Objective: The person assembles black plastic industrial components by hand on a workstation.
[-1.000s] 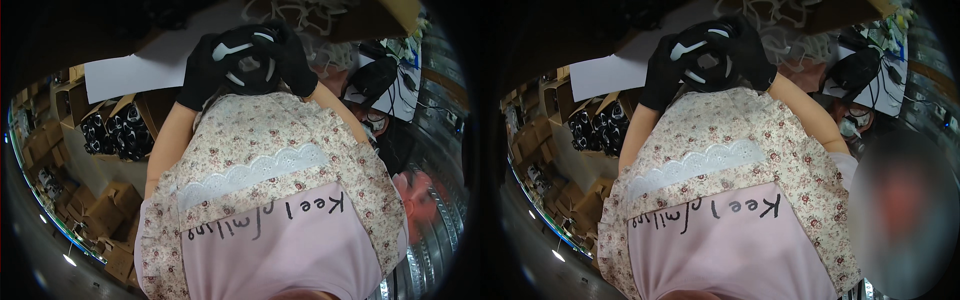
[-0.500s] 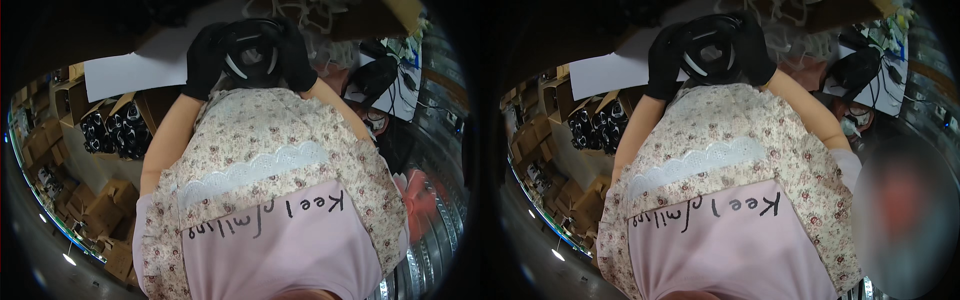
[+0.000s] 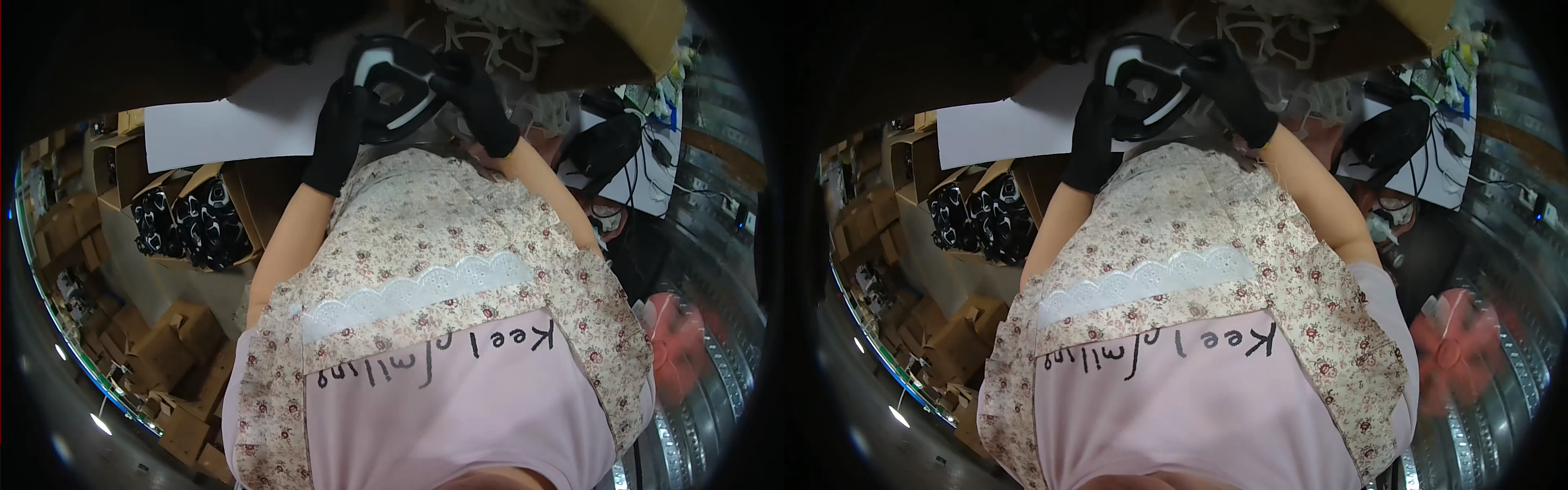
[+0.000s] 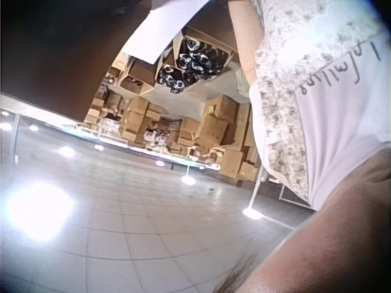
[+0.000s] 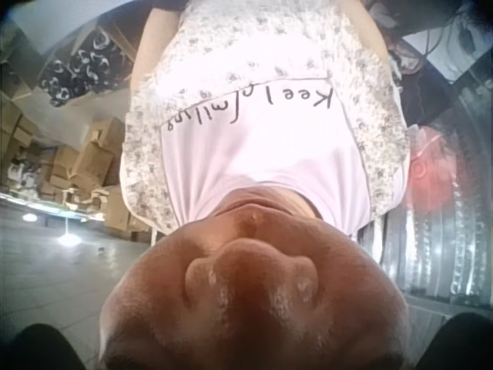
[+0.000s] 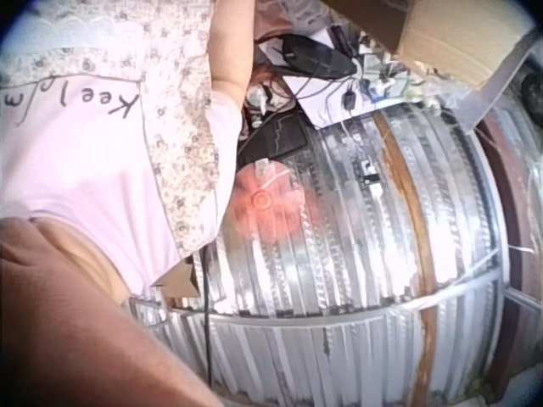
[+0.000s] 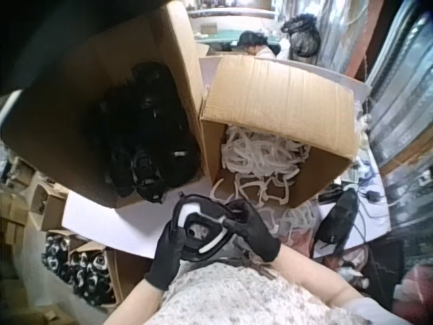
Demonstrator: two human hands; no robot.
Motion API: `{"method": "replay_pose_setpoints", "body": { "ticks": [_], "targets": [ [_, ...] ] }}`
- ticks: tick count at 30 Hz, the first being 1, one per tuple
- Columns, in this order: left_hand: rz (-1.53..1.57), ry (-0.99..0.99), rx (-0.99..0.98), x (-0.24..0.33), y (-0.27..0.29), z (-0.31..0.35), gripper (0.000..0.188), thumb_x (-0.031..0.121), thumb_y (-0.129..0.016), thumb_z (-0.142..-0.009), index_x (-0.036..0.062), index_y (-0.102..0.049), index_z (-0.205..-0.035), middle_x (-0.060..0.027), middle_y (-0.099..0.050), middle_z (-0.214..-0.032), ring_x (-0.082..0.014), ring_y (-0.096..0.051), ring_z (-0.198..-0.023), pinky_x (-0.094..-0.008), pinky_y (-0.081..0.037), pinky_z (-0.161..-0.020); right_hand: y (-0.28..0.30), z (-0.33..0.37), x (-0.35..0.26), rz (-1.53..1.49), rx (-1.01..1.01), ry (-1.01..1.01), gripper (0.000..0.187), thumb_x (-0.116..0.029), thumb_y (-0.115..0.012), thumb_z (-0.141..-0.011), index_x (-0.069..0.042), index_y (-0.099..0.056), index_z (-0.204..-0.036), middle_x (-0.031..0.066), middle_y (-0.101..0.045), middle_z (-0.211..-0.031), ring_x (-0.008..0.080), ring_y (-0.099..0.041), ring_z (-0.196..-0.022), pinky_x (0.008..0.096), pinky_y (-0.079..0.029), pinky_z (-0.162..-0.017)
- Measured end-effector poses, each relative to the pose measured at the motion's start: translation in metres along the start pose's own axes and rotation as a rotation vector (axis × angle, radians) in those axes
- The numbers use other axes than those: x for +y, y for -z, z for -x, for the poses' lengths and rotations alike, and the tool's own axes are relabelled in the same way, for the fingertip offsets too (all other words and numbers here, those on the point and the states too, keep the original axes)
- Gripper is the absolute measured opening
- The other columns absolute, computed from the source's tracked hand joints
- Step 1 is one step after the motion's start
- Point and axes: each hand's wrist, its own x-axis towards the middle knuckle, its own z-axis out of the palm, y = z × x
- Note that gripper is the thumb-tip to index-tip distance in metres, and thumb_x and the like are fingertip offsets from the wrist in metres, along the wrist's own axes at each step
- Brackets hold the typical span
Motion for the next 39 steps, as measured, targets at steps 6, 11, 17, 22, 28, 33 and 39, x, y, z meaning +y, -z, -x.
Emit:
{"method": "replay_pose_setpoints", "body": {
  "ticks": [6,11,17,22,28,33,39],
  "targets": [
    [-0.961,-0.422,-0.346,0.035,-0.013,0.007,0.05,0.011,-0.056,-0.093,0.0028,-0.045,-0.14,-0.016,-0.05,-0.137,-0.0279,-0.056,-0.118,-0.035,-0.049,-0.096,0.004,-0.007,-0.048,0.547,-0.552,0.447,0.051,-0.013,-0.071,-0.085,-0.007,-0.053,-0.133,0.0141,-0.049,-0.134,0.0262,-0.059,-0.115,0.0361,-0.052,-0.092],
    [-1.225,-0.596,-0.402,0.017,-0.016,0.022,0.033,0.005,-0.055,-0.092,0.0016,-0.056,-0.124,-0.016,-0.053,-0.134,-0.0304,-0.061,-0.109,-0.0354,-0.052,-0.09,0.022,-0.003,-0.036,0.483,-0.719,0.193,0.036,-0.023,-0.065,-0.089,-0.006,-0.062,-0.12,0.0149,-0.063,-0.113,0.0277,-0.066,-0.1,0.038,-0.053,-0.088],
    [-0.763,-0.217,-0.223,0.01,-0.017,0.033,0.025,0.008,-0.057,-0.092,0.0004,-0.058,-0.116,-0.0153,-0.063,-0.109,-0.0298,-0.066,-0.095,-0.0325,-0.054,-0.078,0.006,0.018,-0.021,0.643,-0.55,0.318,0.036,-0.036,-0.069,-0.084,-0.006,-0.069,-0.103,0.0132,-0.067,-0.096,0.031,-0.066,-0.092,0.0383,-0.052,-0.081],
    [-1.031,-0.447,-0.281,0.017,-0.003,0.016,0.024,0.01,-0.06,-0.089,0.0018,-0.061,-0.111,-0.0105,-0.068,-0.105,-0.0199,-0.067,-0.094,-0.0284,-0.053,-0.08,-0.01,0.023,-0.025,0.639,-0.403,0.231,0.037,-0.035,-0.069,-0.084,-0.003,-0.069,-0.101,0.0143,-0.068,-0.099,0.0291,-0.067,-0.091,0.0375,-0.052,-0.081],
    [-0.78,-0.475,-0.268,0.003,0.023,-0.02,0.035,0.01,-0.066,-0.084,0.0018,-0.062,-0.118,-0.0087,-0.066,-0.114,-0.0166,-0.063,-0.102,-0.0297,-0.052,-0.082,-0.022,0.022,-0.026,0.479,-0.22,0.155,0.034,-0.03,-0.067,-0.087,-0.001,-0.068,-0.105,0.0139,-0.068,-0.096,0.022,-0.068,-0.089,0.0333,-0.053,-0.077],
    [-0.054,0.123,-0.113,-0.016,0.029,-0.019,0.042,0.034,-0.066,-0.091,0.0035,-0.06,-0.119,0.0005,-0.061,-0.094,-0.0053,-0.055,-0.08,-0.0209,-0.045,-0.067,-0.024,0.023,-0.023,-0.244,0.043,-0.204,0.037,-0.028,-0.064,-0.09,-0.004,-0.064,-0.119,0.0084,-0.068,-0.096,0.0191,-0.068,-0.085,0.0314,-0.054,-0.074],
    [-0.244,-0.074,-0.147,0.02,0.029,0.006,0.04,0.028,-0.062,-0.095,0.0035,-0.057,-0.126,-0.0062,-0.066,-0.101,-0.0132,-0.062,-0.092,-0.0273,-0.05,-0.078,-0.036,-0.003,-0.065,1.051,0.123,0.877,0.055,-0.04,-0.071,-0.085,-0.01,-0.058,-0.13,0.0117,-0.067,-0.102,0.0248,-0.066,-0.094,0.0369,-0.054,-0.083]
  ]
}}
